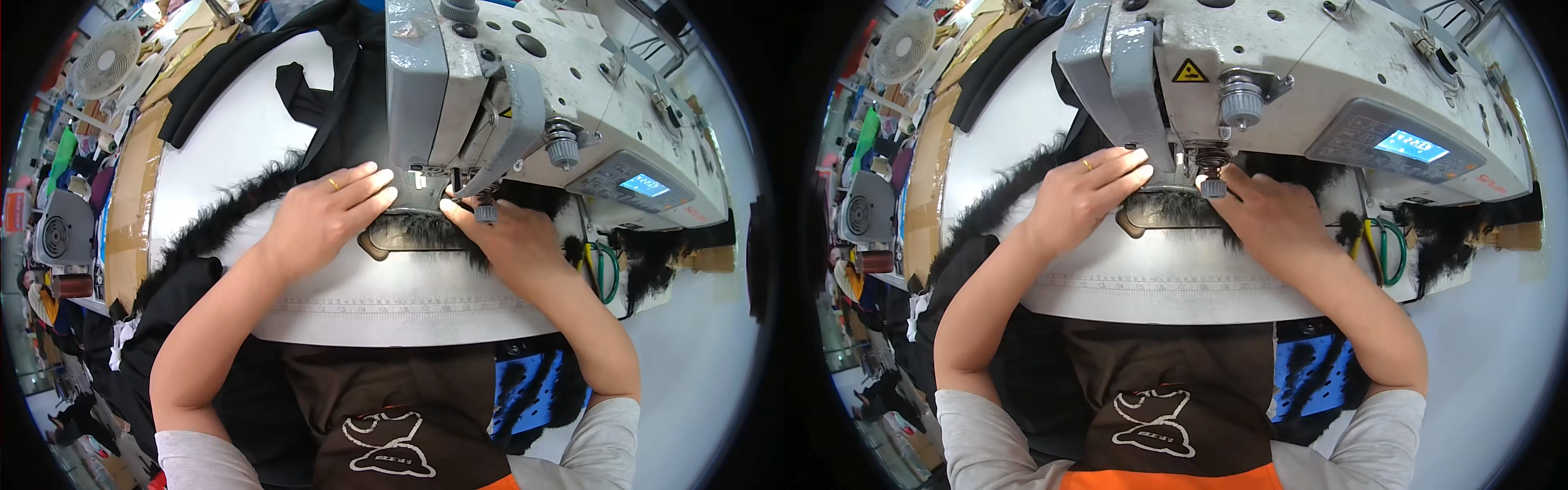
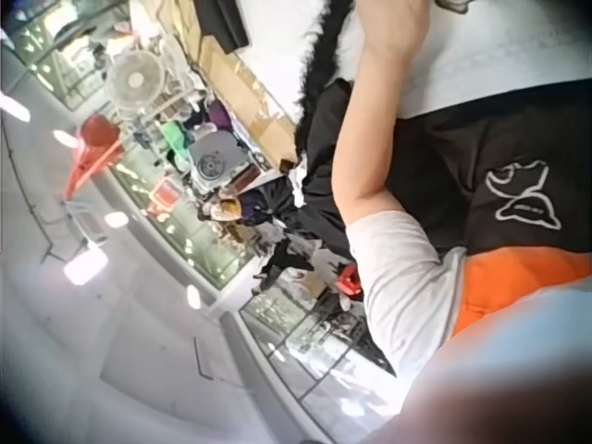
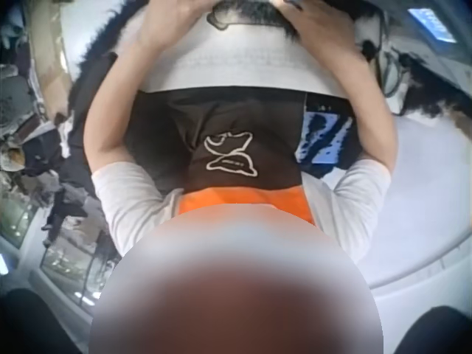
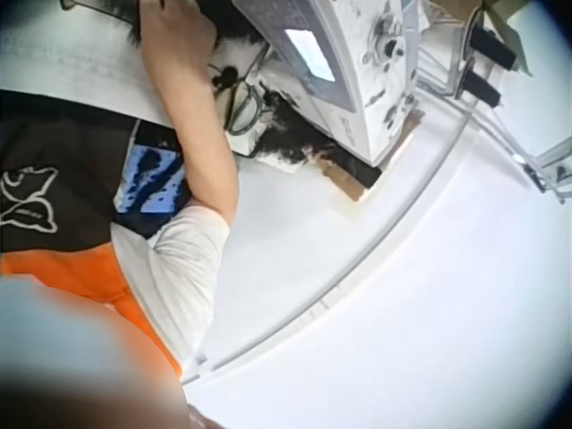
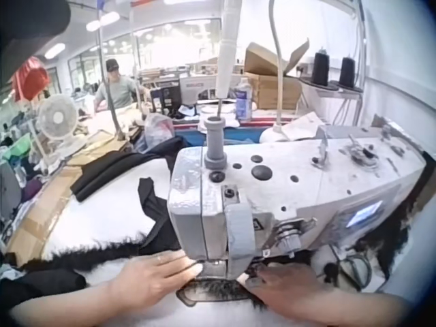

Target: Sewing a black fur trim onto a black fabric garment using an industrial sewing machine.

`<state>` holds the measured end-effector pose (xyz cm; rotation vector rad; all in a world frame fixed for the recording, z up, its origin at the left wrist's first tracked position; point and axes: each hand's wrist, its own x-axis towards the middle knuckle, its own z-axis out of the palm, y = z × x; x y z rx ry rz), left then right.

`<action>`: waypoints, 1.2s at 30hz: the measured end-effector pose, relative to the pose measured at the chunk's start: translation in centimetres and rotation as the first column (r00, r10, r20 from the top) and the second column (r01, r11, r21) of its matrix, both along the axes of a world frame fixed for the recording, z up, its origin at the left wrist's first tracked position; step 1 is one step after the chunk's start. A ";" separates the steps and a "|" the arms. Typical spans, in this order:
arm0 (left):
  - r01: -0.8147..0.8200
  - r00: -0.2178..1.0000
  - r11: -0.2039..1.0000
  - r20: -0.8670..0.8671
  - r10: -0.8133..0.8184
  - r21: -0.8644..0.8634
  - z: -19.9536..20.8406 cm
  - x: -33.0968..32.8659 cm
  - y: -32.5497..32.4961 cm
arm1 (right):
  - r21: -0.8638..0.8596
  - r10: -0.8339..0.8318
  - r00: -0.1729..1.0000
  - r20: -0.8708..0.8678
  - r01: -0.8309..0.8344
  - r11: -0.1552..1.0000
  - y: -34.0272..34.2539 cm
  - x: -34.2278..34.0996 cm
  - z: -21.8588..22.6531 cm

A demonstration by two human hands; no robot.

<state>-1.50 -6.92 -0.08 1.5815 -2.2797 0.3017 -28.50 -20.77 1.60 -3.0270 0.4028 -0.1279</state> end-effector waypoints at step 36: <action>0.141 0.990 0.989 -0.016 -0.140 0.038 1.2 0.6 -0.4 | -0.317 0.076 0.991 0.110 -0.037 0.948 -0.7 -0.5 -2.0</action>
